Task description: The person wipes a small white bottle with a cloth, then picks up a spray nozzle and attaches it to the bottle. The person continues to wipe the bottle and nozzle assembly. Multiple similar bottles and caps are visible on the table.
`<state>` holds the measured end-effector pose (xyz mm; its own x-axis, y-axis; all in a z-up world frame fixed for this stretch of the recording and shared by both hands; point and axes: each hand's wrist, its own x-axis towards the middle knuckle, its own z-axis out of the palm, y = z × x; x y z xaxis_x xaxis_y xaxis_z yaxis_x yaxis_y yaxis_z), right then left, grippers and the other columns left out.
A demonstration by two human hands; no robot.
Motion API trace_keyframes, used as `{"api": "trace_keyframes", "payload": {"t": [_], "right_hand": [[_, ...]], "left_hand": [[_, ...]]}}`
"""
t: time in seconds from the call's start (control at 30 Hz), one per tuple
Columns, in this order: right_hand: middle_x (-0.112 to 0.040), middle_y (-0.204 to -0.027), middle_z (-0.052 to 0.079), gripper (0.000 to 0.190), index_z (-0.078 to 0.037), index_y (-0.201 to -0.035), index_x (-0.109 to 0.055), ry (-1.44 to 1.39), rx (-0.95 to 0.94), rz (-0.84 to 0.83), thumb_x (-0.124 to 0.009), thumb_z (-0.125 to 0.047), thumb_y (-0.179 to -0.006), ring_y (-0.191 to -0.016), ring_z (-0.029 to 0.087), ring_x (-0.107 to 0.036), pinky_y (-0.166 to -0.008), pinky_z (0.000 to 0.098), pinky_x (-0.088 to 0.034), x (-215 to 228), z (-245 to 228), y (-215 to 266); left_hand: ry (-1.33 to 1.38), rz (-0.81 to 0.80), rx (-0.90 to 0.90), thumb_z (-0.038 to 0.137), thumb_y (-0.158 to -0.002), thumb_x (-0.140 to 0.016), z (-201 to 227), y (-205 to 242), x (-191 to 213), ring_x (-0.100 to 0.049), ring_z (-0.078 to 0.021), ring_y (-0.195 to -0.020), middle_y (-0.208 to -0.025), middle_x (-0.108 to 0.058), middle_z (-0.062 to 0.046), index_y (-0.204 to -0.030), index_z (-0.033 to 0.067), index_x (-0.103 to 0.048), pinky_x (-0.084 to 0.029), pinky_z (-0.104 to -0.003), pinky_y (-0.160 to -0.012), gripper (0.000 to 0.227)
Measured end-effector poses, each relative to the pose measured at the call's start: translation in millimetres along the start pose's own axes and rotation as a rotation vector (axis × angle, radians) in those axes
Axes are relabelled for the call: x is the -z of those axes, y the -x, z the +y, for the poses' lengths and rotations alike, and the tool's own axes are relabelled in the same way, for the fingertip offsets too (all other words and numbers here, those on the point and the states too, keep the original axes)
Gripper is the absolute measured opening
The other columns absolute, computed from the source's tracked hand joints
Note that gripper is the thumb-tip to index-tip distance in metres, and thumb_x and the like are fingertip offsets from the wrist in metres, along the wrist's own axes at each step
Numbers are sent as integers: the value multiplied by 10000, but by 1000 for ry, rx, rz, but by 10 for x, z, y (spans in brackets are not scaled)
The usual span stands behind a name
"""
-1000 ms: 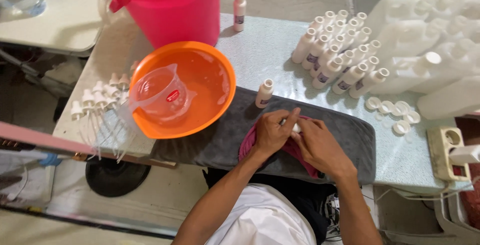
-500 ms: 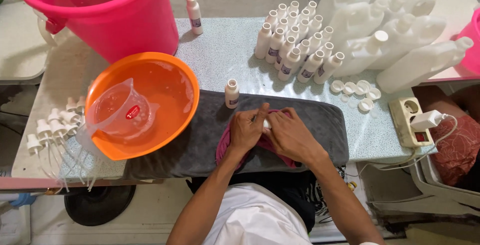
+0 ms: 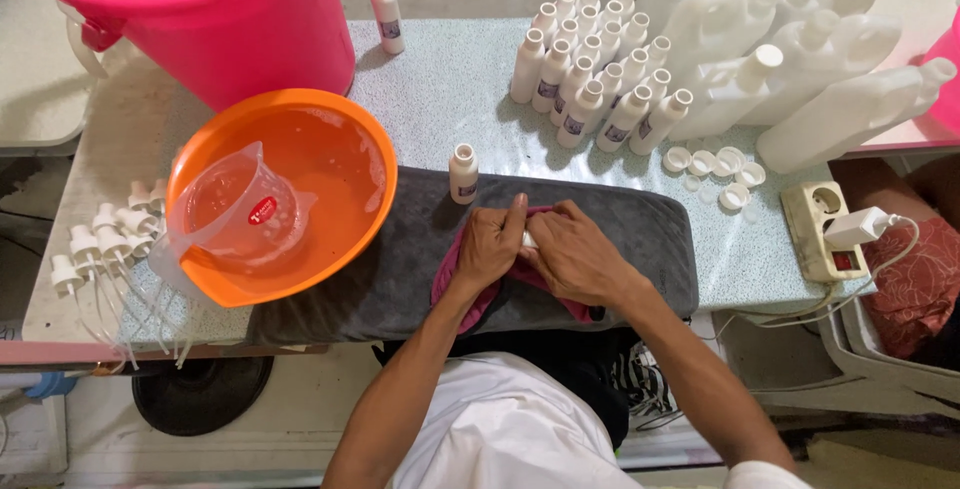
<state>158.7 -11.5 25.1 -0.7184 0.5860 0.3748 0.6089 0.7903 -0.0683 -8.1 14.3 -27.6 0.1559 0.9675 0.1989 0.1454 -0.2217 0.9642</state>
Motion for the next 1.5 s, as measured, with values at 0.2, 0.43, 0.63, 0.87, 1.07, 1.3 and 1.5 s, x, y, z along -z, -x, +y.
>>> {"api": "trace_keyframes", "payload": {"t": [0.2,0.43,0.63,0.87,1.07,1.3,1.5], "right_hand": [[-586,-733,164,280,-23,-1000,-541,-97,-18,-1,-464,-281,-1074,-730,343,-673,-919,473,-448,26,137,110],[-676,-964,107,275,-92,-1135,-602,142,-121,-3,-702,-268,-949,-966,289,-693,-1022,477,-411,216,463,110],[-655,-993,28,291,-142,-1136,-640,186,-189,-57,-751,-220,-879,-996,213,-675,-1068,451,-381,137,602,150],[-677,-1017,42,365,-150,-1163,-691,163,-307,-93,-797,-225,-822,-1036,223,-674,-1048,457,-387,-138,748,100],[-703,-1087,126,413,-89,-1275,-651,6,-380,-118,-764,-175,-888,-1100,298,-688,-1059,504,-383,-74,648,62],[-692,-1088,145,294,-83,-1209,-705,-19,-456,54,-778,-156,-934,-1083,303,-674,-1004,441,-426,334,258,165],[-658,-960,99,481,-130,-1158,-688,-10,-964,133,-634,-586,-1014,-866,333,-713,-709,470,-548,307,-271,742]], "left_hand": [[199,-27,67,436,-1108,-428,-6,52,45,-381,-126,-439,-443,-414,28,-475,183,-479,-327,-286,-491,684],[309,113,21,423,-1136,-414,53,31,-9,-365,-93,-462,-469,-415,26,-524,180,-471,-334,-259,-515,660],[264,97,46,466,-1118,-410,-89,35,-30,-434,-120,-483,-487,-423,4,-594,152,-499,-395,-277,-533,617],[260,96,26,444,-1130,-375,-26,52,-34,-461,-121,-457,-474,-428,2,-600,145,-508,-403,-258,-523,623],[252,80,-13,416,-1140,-350,47,62,-8,-442,-129,-446,-460,-413,-2,-594,144,-500,-402,-264,-529,629],[305,85,-42,385,-1149,-337,80,71,-6,-447,-114,-448,-475,-411,8,-608,142,-502,-407,-253,-529,615],[636,-17,-39,430,-1152,-286,149,20,73,-339,-67,-447,-536,-330,35,-685,160,-447,-335,-220,-455,563]]}}
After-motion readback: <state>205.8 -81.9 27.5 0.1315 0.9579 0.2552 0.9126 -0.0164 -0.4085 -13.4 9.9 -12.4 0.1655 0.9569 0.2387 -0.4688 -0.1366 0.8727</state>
